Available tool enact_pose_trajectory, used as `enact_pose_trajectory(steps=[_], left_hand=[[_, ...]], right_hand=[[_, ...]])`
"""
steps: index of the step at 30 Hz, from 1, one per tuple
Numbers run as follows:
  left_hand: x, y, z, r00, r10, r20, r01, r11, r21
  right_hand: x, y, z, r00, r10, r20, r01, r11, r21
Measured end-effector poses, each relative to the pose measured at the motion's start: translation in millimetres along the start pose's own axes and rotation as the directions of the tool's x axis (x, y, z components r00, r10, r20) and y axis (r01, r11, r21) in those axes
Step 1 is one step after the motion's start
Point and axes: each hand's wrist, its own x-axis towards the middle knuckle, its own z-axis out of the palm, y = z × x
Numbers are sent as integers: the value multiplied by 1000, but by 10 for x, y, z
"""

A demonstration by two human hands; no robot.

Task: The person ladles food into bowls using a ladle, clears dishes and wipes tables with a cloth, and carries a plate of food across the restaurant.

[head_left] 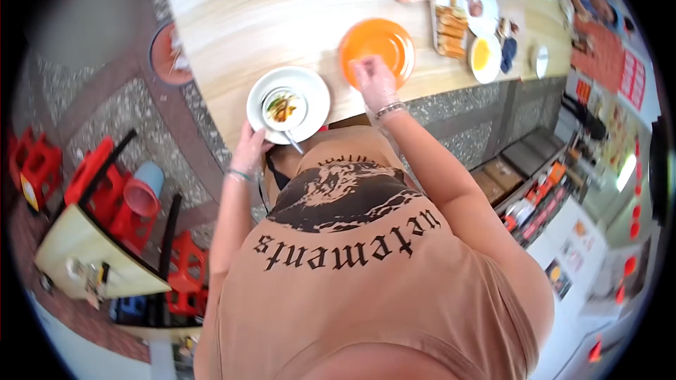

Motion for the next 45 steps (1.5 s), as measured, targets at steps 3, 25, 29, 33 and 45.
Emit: enact_pose_trajectory(steps=[3, 25, 29, 33, 45], left_hand=[[101, -169, 219, 999, 17, -35, -23, 981, -191], [109, -97, 2220, 948, 200, -250, -257, 940, -225], [52, -192, 2515, 936, 172, -306, -249, 940, -235], [-51, -173, 2633, 931, 177, -320, -258, 938, -230], [43, 220, 1336, 913, 153, -379, -163, 987, 5]], right_hand=[[184, 854, -369, 723, -124, -680, -58, 969, -239], [399, 3408, -2635, 912, 409, -1, -35, 81, 996], [592, 3545, -2864, 893, 450, 12, -127, 227, 966], [367, 3200, -2997, 905, 416, -85, -118, 438, 891], [-253, 1932, -2644, 973, 137, 185, -224, 749, 624]])
